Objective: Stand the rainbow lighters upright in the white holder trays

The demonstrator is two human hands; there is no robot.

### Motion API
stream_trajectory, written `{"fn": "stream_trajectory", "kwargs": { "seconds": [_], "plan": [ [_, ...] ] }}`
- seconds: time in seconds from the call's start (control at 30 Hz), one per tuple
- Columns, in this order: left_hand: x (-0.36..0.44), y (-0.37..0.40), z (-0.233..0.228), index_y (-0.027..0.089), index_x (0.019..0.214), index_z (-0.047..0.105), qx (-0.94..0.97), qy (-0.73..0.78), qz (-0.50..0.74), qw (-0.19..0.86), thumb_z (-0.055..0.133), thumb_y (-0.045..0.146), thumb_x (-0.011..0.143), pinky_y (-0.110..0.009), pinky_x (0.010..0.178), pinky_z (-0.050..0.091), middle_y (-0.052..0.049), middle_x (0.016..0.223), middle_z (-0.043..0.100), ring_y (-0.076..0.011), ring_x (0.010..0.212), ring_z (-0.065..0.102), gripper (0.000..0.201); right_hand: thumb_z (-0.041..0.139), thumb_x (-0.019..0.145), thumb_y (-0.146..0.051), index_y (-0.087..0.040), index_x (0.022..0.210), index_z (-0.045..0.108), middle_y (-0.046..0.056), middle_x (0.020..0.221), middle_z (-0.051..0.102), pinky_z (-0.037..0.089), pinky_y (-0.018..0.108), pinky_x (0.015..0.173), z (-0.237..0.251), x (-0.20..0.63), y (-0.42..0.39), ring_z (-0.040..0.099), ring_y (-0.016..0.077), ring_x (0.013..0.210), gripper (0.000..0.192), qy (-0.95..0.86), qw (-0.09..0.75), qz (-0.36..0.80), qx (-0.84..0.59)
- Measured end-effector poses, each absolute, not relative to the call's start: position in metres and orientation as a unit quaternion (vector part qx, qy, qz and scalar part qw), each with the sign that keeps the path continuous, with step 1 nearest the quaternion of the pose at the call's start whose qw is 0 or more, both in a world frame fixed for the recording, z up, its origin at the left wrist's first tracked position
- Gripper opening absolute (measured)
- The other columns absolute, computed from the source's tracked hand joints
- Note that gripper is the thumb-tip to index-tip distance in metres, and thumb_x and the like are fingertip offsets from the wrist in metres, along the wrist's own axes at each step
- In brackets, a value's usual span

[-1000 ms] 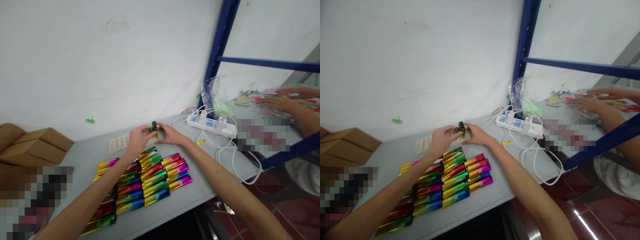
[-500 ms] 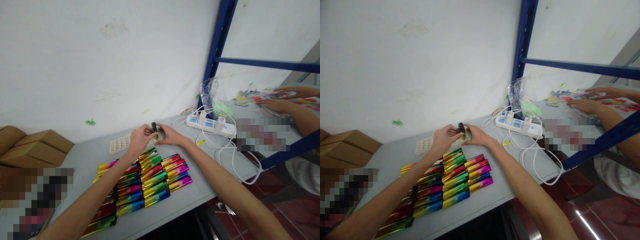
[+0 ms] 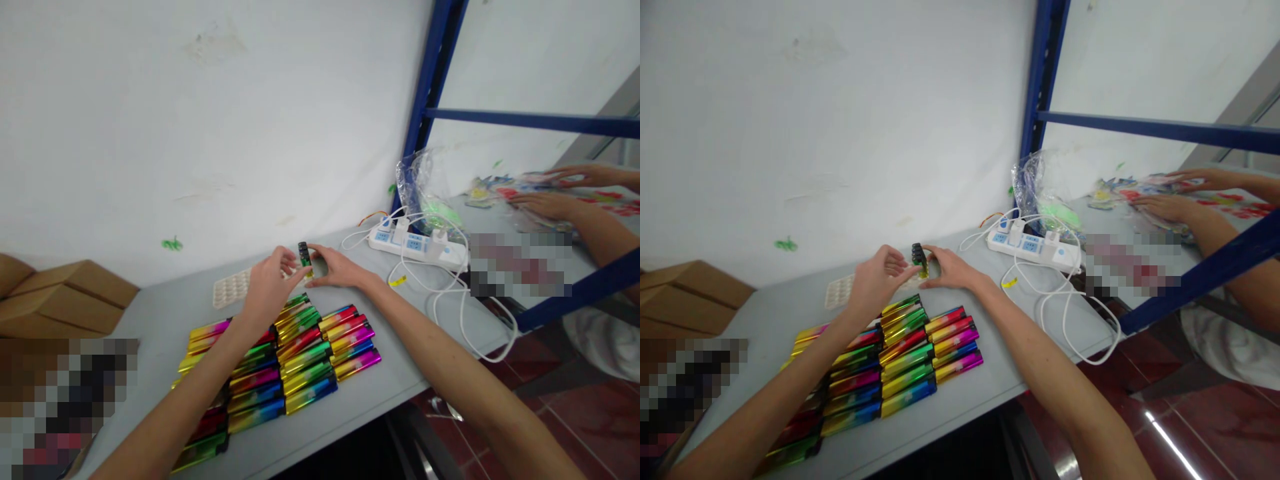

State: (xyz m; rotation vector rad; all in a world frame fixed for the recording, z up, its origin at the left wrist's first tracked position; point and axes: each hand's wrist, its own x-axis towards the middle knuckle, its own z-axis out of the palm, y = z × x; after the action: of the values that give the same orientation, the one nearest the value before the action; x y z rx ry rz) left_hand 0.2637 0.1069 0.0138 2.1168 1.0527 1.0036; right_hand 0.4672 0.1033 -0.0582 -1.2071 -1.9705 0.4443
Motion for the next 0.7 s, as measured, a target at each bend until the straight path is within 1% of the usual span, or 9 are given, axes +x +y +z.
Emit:
{"fn": "stream_trajectory", "kwargs": {
  "seconds": [0.07, 0.17, 0.23, 0.3, 0.37, 0.47, 0.57, 0.63, 0.7],
  "plan": [
    [0.263, 0.091, 0.016, 0.022, 0.086, 0.066, 0.824, 0.363, 0.356, 0.249, 0.082, 0.037, 0.075, -0.034, 0.075, 0.048, -0.003, 0.077, 0.069, -0.0219, 0.073, 0.063, 0.025, 0.087, 0.070, -0.043, -0.015, 0.151, 0.039, 0.017, 0.129, 0.064, 0.047, 0.048, 0.102, -0.060, 0.468, 0.105, 0.062, 0.0304, 0.113, 0.098, -0.775, 0.387, 0.172, -0.469],
    [0.269, 0.066, 0.011, 0.022, 0.084, 0.071, 0.897, 0.300, 0.233, 0.227, 0.074, 0.033, 0.084, -0.039, 0.087, 0.048, -0.006, 0.086, 0.072, -0.0257, 0.084, 0.065, 0.011, 0.084, 0.073, -0.037, -0.013, 0.150, 0.040, 0.017, 0.126, 0.065, 0.048, 0.046, 0.101, -0.062, 0.468, 0.106, 0.062, 0.0303, 0.112, 0.092, -0.777, 0.381, 0.164, -0.473],
    [0.275, 0.054, 0.005, 0.021, 0.086, 0.073, 0.922, 0.267, 0.174, 0.220, 0.070, 0.034, 0.088, -0.042, 0.095, 0.047, -0.009, 0.095, 0.074, -0.0288, 0.097, 0.066, 0.013, 0.083, 0.073, -0.033, -0.012, 0.150, 0.039, 0.018, 0.127, 0.064, 0.048, 0.046, 0.101, -0.063, 0.469, 0.106, 0.062, 0.0305, 0.113, 0.091, -0.776, 0.376, 0.159, -0.480],
    [0.279, 0.048, 0.001, 0.020, 0.088, 0.074, 0.931, 0.254, 0.150, 0.216, 0.068, 0.035, 0.090, -0.044, 0.101, 0.045, -0.011, 0.101, 0.074, -0.0312, 0.109, 0.063, 0.016, 0.082, 0.074, -0.030, -0.014, 0.151, 0.038, 0.017, 0.128, 0.064, 0.047, 0.046, 0.102, -0.063, 0.469, 0.106, 0.062, 0.0303, 0.114, 0.090, -0.775, 0.376, 0.160, -0.482],
    [0.281, 0.047, -0.001, 0.019, 0.091, 0.075, 0.931, 0.255, 0.135, 0.221, 0.068, 0.036, 0.090, -0.045, 0.103, 0.044, -0.013, 0.102, 0.075, -0.0329, 0.114, 0.062, 0.018, 0.082, 0.074, -0.030, -0.016, 0.152, 0.037, 0.016, 0.128, 0.064, 0.047, 0.047, 0.102, -0.062, 0.469, 0.105, 0.061, 0.0308, 0.116, 0.091, -0.776, 0.377, 0.166, -0.478],
    [0.280, 0.049, 0.000, 0.019, 0.100, 0.076, 0.932, 0.253, 0.107, 0.235, 0.069, 0.036, 0.089, -0.047, 0.103, 0.044, -0.013, 0.107, 0.076, -0.0343, 0.114, 0.062, 0.021, 0.085, 0.071, -0.038, -0.016, 0.152, 0.038, 0.018, 0.131, 0.064, 0.047, 0.049, 0.102, -0.061, 0.469, 0.105, 0.061, 0.0322, 0.116, 0.095, -0.776, 0.379, 0.176, -0.472],
    [0.280, 0.049, 0.003, 0.018, 0.110, 0.074, 0.931, 0.269, 0.081, 0.231, 0.068, 0.035, 0.089, -0.046, 0.100, 0.045, -0.013, 0.109, 0.075, -0.0339, 0.108, 0.065, 0.027, 0.087, 0.069, -0.044, -0.014, 0.151, 0.039, 0.020, 0.133, 0.062, 0.047, 0.049, 0.103, -0.061, 0.469, 0.105, 0.061, 0.0328, 0.116, 0.099, -0.776, 0.379, 0.174, -0.473],
    [0.282, 0.048, 0.004, 0.018, 0.109, 0.074, 0.929, 0.282, 0.077, 0.226, 0.066, 0.031, 0.089, -0.044, 0.095, 0.047, -0.013, 0.104, 0.075, -0.0326, 0.102, 0.066, 0.025, 0.086, 0.070, -0.043, -0.015, 0.151, 0.039, 0.019, 0.133, 0.063, 0.047, 0.049, 0.103, -0.062, 0.470, 0.106, 0.061, 0.0325, 0.116, 0.098, -0.776, 0.380, 0.170, -0.475],
    [0.285, 0.048, 0.006, 0.020, 0.102, 0.076, 0.930, 0.281, 0.085, 0.222, 0.065, 0.025, 0.088, -0.042, 0.092, 0.048, -0.011, 0.097, 0.076, -0.0318, 0.099, 0.066, 0.018, 0.086, 0.071, -0.041, -0.016, 0.152, 0.038, 0.018, 0.131, 0.064, 0.047, 0.048, 0.103, -0.063, 0.470, 0.107, 0.062, 0.0318, 0.115, 0.097, -0.775, 0.380, 0.168, -0.476]
  ]
}}
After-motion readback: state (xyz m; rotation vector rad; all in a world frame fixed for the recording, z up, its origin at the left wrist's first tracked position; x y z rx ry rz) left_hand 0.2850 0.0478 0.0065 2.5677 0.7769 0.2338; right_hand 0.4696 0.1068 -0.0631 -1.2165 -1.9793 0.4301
